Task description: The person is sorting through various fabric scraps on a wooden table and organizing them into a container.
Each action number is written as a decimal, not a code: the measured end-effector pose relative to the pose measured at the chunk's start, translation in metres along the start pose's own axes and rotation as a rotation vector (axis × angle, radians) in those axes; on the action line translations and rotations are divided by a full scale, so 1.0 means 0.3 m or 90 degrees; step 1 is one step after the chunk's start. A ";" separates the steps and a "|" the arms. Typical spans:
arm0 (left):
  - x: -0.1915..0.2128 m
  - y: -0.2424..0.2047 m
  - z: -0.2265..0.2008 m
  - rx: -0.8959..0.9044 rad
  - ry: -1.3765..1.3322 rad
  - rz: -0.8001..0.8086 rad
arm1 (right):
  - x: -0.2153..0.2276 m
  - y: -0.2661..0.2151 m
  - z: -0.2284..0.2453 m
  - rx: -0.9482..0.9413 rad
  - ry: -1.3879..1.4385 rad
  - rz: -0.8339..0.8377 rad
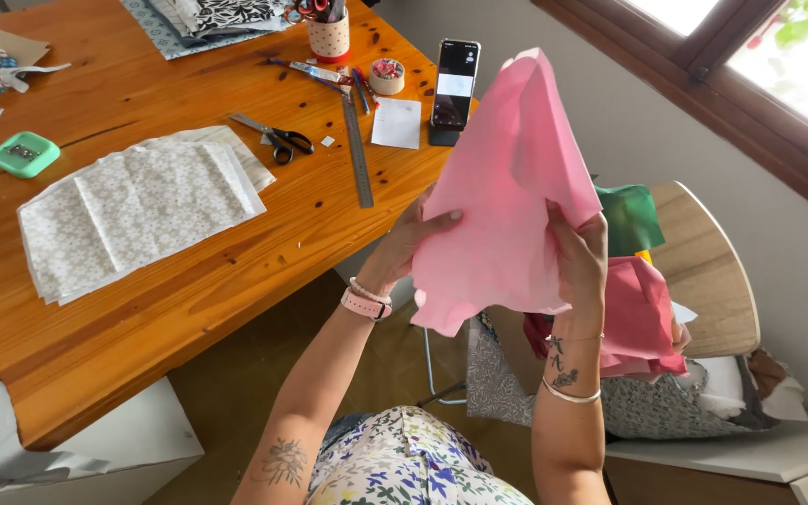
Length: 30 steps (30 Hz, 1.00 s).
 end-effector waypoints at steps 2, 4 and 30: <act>-0.024 0.001 -0.037 -0.003 0.038 -0.002 | 0.074 0.018 -0.046 0.031 -0.001 -0.033; -0.021 0.007 -0.042 -0.004 0.074 -0.003 | 0.156 0.026 -0.083 0.060 -0.003 -0.067; 0.563 -0.477 -0.558 -0.262 0.594 -0.606 | 0.480 -0.152 -0.232 -0.075 -0.427 0.079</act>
Point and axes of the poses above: each hand's wrist, its own y-axis towards the middle knuckle, its own x-axis out of the back of the hand, z = x × y, the point moved 10 cm from there along y, towards the middle knuckle, and after that the axes turned 12 degrees about z, right-handed, at the moved point
